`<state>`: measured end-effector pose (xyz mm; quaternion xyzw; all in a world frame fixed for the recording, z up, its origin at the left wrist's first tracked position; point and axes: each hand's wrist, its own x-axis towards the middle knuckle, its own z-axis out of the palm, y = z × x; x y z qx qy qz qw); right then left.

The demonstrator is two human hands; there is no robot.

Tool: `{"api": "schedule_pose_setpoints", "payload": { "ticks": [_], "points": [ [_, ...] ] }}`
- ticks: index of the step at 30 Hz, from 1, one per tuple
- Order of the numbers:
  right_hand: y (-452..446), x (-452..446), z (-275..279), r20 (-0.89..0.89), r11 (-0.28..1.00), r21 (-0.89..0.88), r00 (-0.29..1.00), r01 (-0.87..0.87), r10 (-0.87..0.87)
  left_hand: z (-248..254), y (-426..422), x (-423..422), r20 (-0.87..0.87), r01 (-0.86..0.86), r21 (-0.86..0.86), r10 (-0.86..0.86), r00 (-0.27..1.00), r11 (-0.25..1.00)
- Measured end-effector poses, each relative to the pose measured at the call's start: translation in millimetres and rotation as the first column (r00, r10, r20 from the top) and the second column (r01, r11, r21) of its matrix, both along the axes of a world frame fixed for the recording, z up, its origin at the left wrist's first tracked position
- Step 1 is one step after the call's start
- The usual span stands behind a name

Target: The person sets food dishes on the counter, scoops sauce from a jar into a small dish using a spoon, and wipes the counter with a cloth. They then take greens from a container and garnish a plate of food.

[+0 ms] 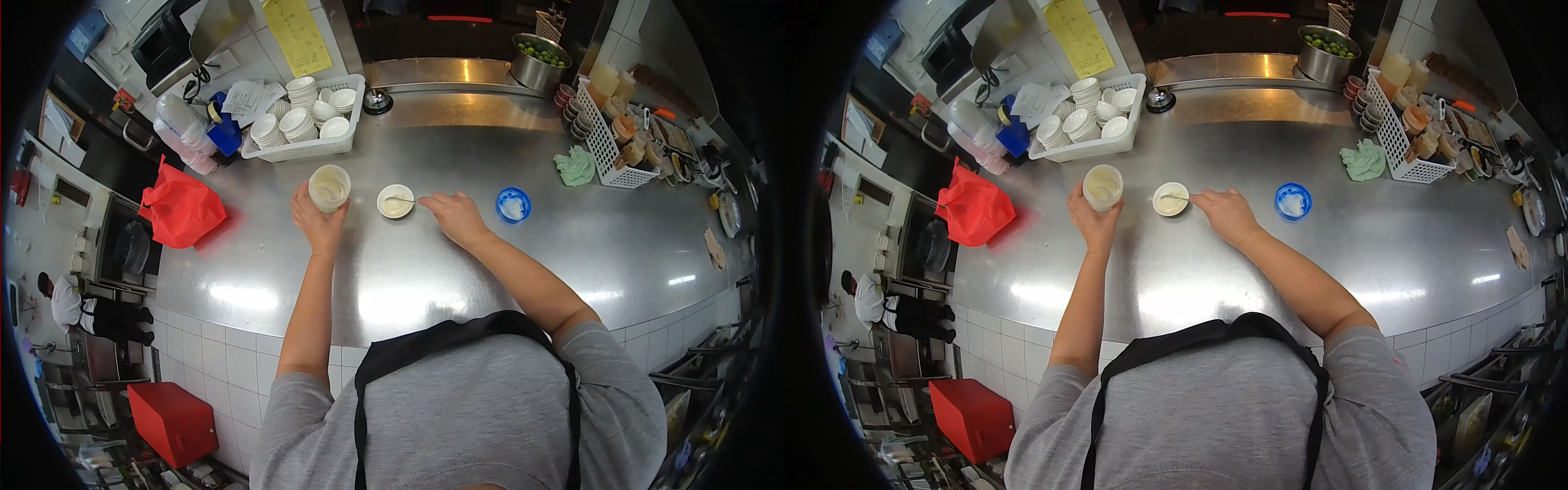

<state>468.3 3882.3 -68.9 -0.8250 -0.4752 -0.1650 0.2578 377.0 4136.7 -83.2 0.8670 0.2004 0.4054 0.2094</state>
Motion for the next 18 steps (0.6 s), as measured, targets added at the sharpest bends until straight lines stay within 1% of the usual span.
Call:
{"api": "schedule_pose_setpoints", "payload": {
  "ticks": [2,4,6,7,9,13,14,15,16,17,18],
  "points": [
    [-1.0,-0.3,5.1,-0.002,1.0,0.017,1.0,0.021,-0.021,-0.2,1.2,-3.3,-0.014,-0.002,0.03,0.003,1.0,1.0],
    [-0.5,1.5,9.9,-0.012,0.999,0.025,0.999,0.04,-0.04,1.2,0.2,-5.0,-0.018,-0.003,0.02,0.003,1.0,1.0],
    [0.6,7.7,10.1,0.069,0.996,-0.078,0.996,-0.042,0.048,-1.2,-4.0,-9.8,-0.031,0.006,0.012,-0.006,0.999,1.0],
    [0.3,7.3,11.9,0.073,0.996,-0.074,0.996,-0.039,0.045,-1.8,-6.4,-10.5,-0.025,-0.002,0.041,0.003,1.0,0.999],
    [0.4,10.7,18.6,0.096,1.0,-0.002,0.995,-0.023,0.023,0.8,-6.2,-7.7,-0.004,-0.015,0.069,0.015,1.0,0.997],
    [-0.5,10.0,14.9,0.109,0.998,-0.056,0.993,-0.03,0.036,-2.3,-10.5,-13.8,-0.042,0.094,0.018,-0.093,0.995,0.995],
    [-0.9,9.9,8.0,0.082,1.0,-0.018,0.996,-0.016,0.017,-0.6,-10.1,-12.2,-0.043,0.135,-0.01,-0.135,0.99,0.991],
    [0.1,10.9,9.5,0.059,1.0,0.018,0.998,-0.002,0.001,1.7,-9.3,-11.0,-0.038,0.135,-0.007,-0.135,0.99,0.991],
    [0.5,13.5,11.2,0.063,1.0,0.018,0.998,-0.005,0.004,2.9,-9.0,-12.2,-0.052,0.19,-0.058,-0.193,0.98,0.98],
    [-0.3,14.3,11.3,0.025,0.996,0.08,0.999,0.045,-0.047,2.6,-9.2,-15.1,-0.068,0.241,-0.113,-0.249,0.966,0.964],
    [-0.5,12.4,16.3,-0.019,0.985,0.14,0.995,0.097,-0.095,4.8,-10.5,-16.8,-0.072,0.237,-0.116,-0.246,0.967,0.965]
  ]
}}
